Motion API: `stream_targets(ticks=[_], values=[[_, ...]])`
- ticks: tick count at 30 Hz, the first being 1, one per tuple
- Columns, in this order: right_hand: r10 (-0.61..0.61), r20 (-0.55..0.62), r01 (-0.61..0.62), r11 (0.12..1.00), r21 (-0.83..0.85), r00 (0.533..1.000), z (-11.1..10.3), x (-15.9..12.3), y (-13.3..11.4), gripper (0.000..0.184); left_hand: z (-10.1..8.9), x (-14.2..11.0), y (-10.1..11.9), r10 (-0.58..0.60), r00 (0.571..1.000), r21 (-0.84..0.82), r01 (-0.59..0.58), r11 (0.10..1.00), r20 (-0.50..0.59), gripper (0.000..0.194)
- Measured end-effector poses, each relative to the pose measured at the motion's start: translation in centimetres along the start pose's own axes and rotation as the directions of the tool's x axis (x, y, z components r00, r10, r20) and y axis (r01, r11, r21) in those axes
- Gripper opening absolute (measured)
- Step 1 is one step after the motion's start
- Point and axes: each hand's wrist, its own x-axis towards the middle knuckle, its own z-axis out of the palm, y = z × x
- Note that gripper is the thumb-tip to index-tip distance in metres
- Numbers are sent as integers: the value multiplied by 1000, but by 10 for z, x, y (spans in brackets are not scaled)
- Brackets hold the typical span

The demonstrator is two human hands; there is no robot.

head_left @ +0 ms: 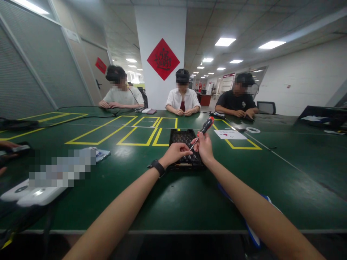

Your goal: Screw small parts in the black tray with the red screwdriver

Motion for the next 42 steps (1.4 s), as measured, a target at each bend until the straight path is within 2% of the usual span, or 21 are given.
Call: stream_targets(ticks=[4,10,15,19,25,30,34,39,42], values=[[-72,-1,72,996,-44,997,2,-13,-9,40,0,3,0,15,997,17,-16,1000,71,34],[-82,84,83,997,-9,993,1,-20,-4,36,3,-3,2,115,991,80,-120,989,70,22],[-165,-26,166,986,14,986,5,-22,0,31,4,-9,1,78,997,-58,-77,995,15,25],[-153,2,153,988,38,988,6,-25,2,31,5,-10,1,35,999,-45,-34,998,30,25],[-148,82,142,987,73,986,4,-26,3,34,2,-11,7,130,988,37,-133,990,90,22],[-176,46,174,984,44,983,6,-26,1,33,4,-11,4,89,996,93,-91,991,26,25],[-180,69,178,983,42,981,6,-28,1,35,6,-11,-2,82,997,163,-83,983,11,25],[-173,95,169,984,54,980,5,-28,0,34,3,-12,2,156,981,92,-167,982,112,23],[-168,83,165,985,41,982,6,-28,0,34,4,-13,6,141,987,96,-148,984,73,21]])
